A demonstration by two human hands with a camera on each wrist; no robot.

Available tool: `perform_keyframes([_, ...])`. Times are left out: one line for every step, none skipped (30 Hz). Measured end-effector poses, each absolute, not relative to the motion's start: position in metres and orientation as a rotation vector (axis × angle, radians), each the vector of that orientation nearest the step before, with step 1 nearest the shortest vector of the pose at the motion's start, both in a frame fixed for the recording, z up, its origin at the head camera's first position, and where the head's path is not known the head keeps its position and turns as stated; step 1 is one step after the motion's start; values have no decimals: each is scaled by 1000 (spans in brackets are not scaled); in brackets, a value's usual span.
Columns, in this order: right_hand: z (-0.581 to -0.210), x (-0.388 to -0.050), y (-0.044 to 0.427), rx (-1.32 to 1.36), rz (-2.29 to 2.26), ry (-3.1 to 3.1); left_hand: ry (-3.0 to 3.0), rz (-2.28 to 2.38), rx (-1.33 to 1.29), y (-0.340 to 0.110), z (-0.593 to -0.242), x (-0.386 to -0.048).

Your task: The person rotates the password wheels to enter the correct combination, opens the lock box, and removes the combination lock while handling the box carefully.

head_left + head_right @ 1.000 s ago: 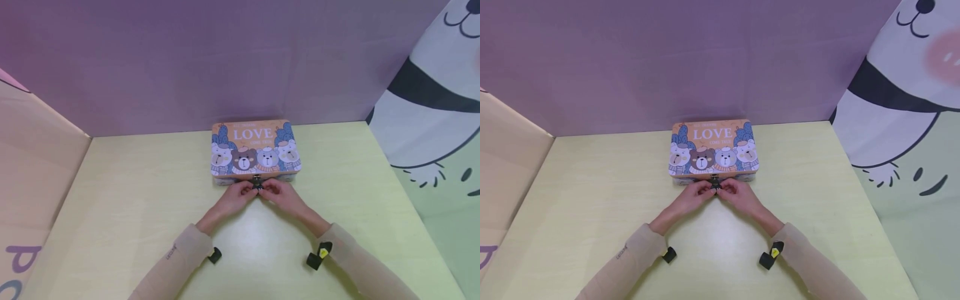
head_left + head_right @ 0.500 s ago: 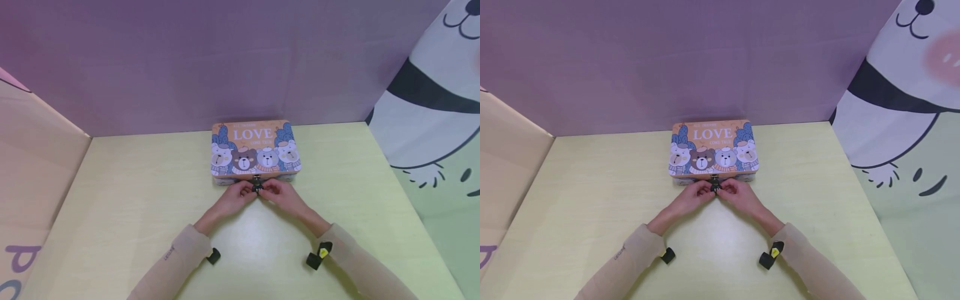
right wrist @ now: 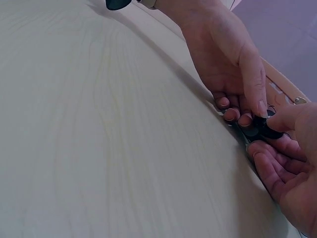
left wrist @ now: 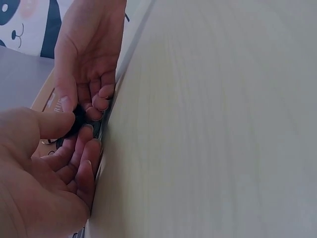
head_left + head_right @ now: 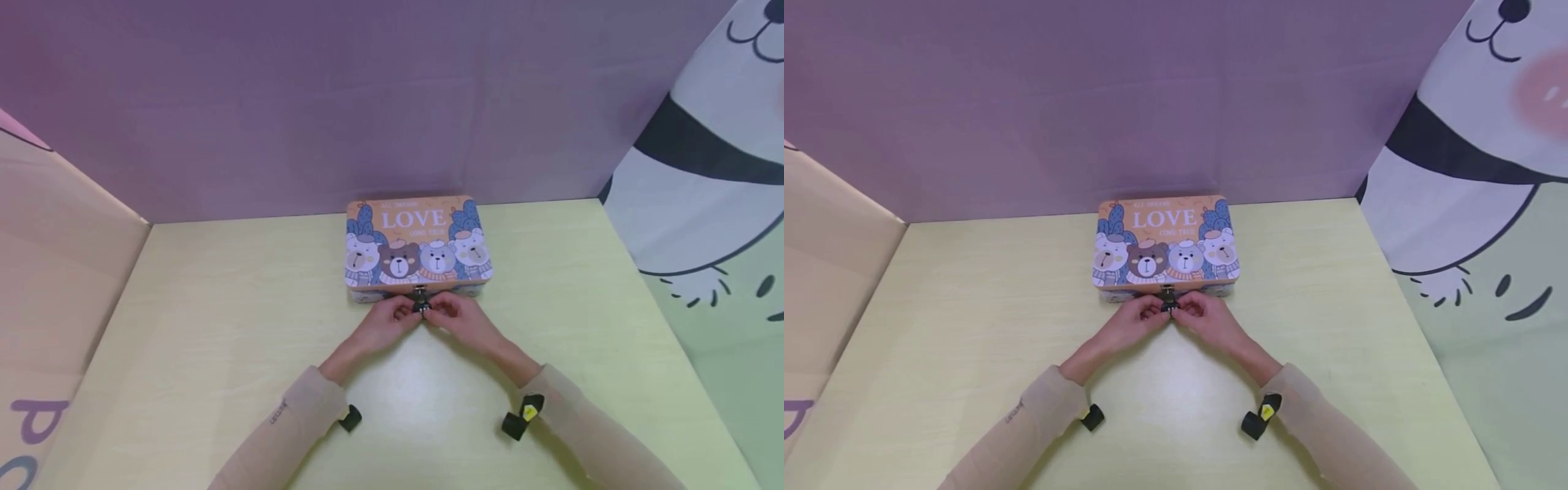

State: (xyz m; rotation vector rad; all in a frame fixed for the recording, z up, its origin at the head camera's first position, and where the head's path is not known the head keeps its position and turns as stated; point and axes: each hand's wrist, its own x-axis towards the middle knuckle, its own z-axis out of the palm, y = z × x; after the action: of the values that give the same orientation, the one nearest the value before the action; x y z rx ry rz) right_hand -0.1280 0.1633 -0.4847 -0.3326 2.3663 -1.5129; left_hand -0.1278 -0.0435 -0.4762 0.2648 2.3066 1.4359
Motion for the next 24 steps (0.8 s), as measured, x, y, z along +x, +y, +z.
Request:
perform_keyframes([-485, -128, 163, -334, -1513, 2368, 2307, 1437, 263, -43, -476, -128])
perform_keyframes([-485, -129, 163, -335, -1511, 2370, 2308, 1439, 262, -43, -476, -128])
perform_keyframes([-485, -129, 163, -342, -1511, 2371, 2308, 1441, 260, -43, -477, -128])
perform_keyframes([-485, -129, 163, -340, -1512, 2371, 2306, 1445, 258, -43, -477, -128])
perform_keyframes([-485, -129, 163, -338, -1513, 2371, 2303, 1448, 253, -43, -477, -127])
perform_keyframes([-485, -129, 163, -339, -1514, 2371, 2299, 1452, 249, -43, -478, -127])
perform_keyframes([-485, -129, 163, -337, -1514, 2371, 2298, 1451, 247, -43, -478, -127])
perform_keyframes([-485, -129, 163, -344, -1512, 2374, 2296, 1454, 243, -43, -478, -127])
perform_keyframes([-484, -129, 163, -344, -1512, 2375, 2293, 1455, 243, -43, -478, -127])
perform_keyframes([-484, -129, 163, -339, -1512, 2376, 2290, 1459, 241, -43, -478, -127])
perform_keyframes([-484, -128, 163, -341, -1512, 2376, 2288, 1461, 239, -43, -478, -126])
perform_keyframes([-484, -128, 163, -342, -1513, 2376, 2286, 1464, 238, -43, -477, -126])
perform_keyframes([-484, -128, 163, -345, -1511, 2376, 2285, 1465, 238, -43, -477, -126])
perform_keyframes([-484, -128, 163, -348, -1510, 2374, 2282, 1467, 239, -43, -476, -126])
perform_keyframes([-484, -128, 163, -343, -1512, 2369, 2280, 1470, 241, -43, -476, -126])
perform_keyframes([-484, -128, 163, -345, -1512, 2366, 2277, 1472, 242, -43, -475, -126])
perform_keyframes([-484, -128, 163, -348, -1512, 2363, 2274, 1474, 244, -43, -475, -126])
perform_keyframes([-483, -128, 164, -351, -1509, 2361, 2274, 1475, 247, -43, -475, -126])
perform_keyframes([-483, -128, 164, -355, -1507, 2360, 2274, 1477, 249, -43, -475, -126])
perform_keyframes([-483, -128, 164, -357, -1506, 2358, 2272, 1481, 251, -43, -475, -126])
perform_keyframes([-483, -128, 164, -359, -1505, 2359, 2272, 1483, 253, -43, -475, -126])
perform_keyframes([-483, -128, 164, -361, -1503, 2360, 2275, 1483, 256, -43, -475, -126])
perform_keyframes([-483, -128, 164, -364, -1501, 2363, 2278, 1483, 257, -43, -475, -126])
perform_keyframes([-483, -128, 164, -367, -1500, 2366, 2283, 1482, 258, -43, -476, -126])
